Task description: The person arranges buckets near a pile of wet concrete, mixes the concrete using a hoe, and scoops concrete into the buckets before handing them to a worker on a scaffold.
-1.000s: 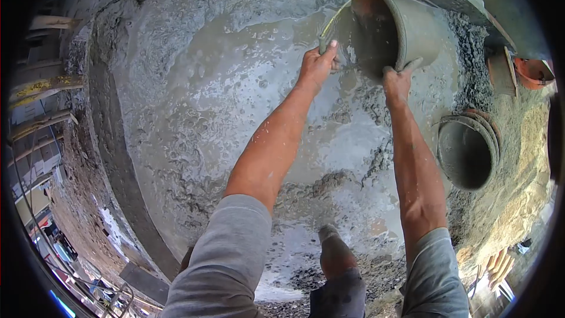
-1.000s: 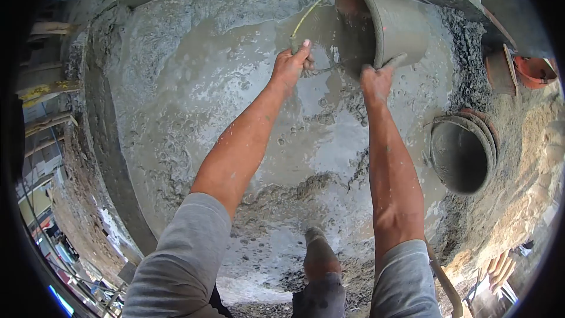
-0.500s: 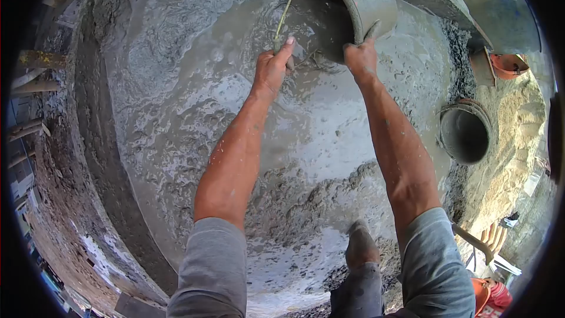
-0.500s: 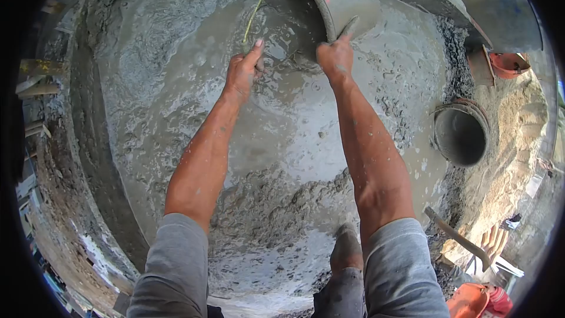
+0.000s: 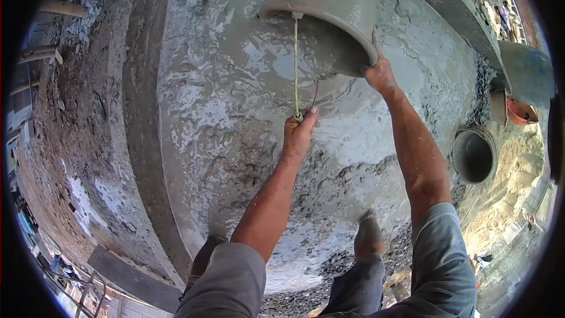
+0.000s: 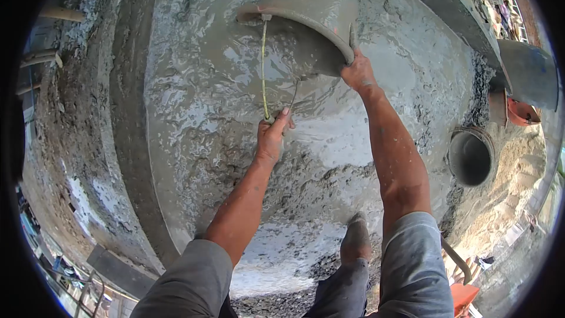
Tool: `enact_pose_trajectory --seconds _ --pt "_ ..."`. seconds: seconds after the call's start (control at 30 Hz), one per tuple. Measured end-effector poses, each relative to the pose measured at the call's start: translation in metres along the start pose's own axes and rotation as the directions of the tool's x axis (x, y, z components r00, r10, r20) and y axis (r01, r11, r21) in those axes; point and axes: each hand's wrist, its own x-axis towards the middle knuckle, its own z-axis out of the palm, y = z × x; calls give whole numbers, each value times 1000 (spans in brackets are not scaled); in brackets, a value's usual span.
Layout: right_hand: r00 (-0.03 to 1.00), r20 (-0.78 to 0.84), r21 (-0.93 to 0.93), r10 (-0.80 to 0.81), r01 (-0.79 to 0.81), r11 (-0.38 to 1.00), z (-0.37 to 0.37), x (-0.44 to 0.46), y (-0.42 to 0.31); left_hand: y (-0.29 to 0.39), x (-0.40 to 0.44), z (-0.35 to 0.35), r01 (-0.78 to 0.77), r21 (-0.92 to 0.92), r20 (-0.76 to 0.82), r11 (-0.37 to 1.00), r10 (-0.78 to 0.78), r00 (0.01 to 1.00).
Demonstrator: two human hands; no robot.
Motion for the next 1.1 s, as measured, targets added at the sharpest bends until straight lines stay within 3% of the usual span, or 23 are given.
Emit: enact_pose_trajectory --seconds 0.07,0.1,0.13,0.2,0.27,0.37,0.43,0.47,0.5,0.53,0.63,0.8,0.87,0.93,1.03,1.1 --pt "994 103 -174 -35 53 983 -2 -8 -31 -6 -35 -16 35 -45 -56 998 -37 998" --pt "971 158 -71 -182 195 978 2 -8 -32 -9 -54 -20 79 -34 -49 996 -81 996" --pt "943 263 -144 -204 248 958 9 -12 -35 -13 -72 -22 119 -26 -37 992 -120 992" --pt "871 445 -271 -207 351 896 14 -41 -90 -39 -106 -40 78 -239 -128 968 -111 986" --pt "816 506 -292 -278 466 835 33 -76 -114 -51 -150 -45 43 -426 -241 904 -159 957" --pt "667 686 -326 -289 638 697 36 -99 -149 -39 -190 -29 -45 -569 -363 821 -202 910" --pt "618 785 -319 -51 474 821 29 -115 -190 -34 -228 -29 -90 -608 -348 789 -163 923" --pt "585 809 -296 -52 482 825 29 -133 -202 -29 -244 -28 -117 -622 -346 774 -138 928" --pt "549 834 -266 -54 486 832 28 -157 -212 -16 -260 -22 -92 -594 -449 799 -234 862" --pt "518 853 -238 -58 487 841 25 -174 -218 -15 -274 -25 -90 -600 -441 795 -234 867" --pt "511 847 -140 -145 479 866 40 -226 -215 3 -321 -32 -41 -558 -460 829 -268 846" --pt "413 911 -108 20 192 975 23 -217 -181 70 -328 3 154 -282 -573 947 -295 765" --pt "369 917 -130 153 -87 988 13 -214 -139 90 -330 28 282 -109 -568 953 -293 769" --pt "272 926 -153 263 -367 918 14 -226 -95 96 -326 54 312 -5 -580 950 -257 773" --pt "402 810 4 427 -732 681 16 -265 -57 85 -311 66 354 105 -456 929 -271 848" --pt "496 673 37 549 -763 645 19 -289 -50 77 -305 69 360 110 -403 927 -289 868"
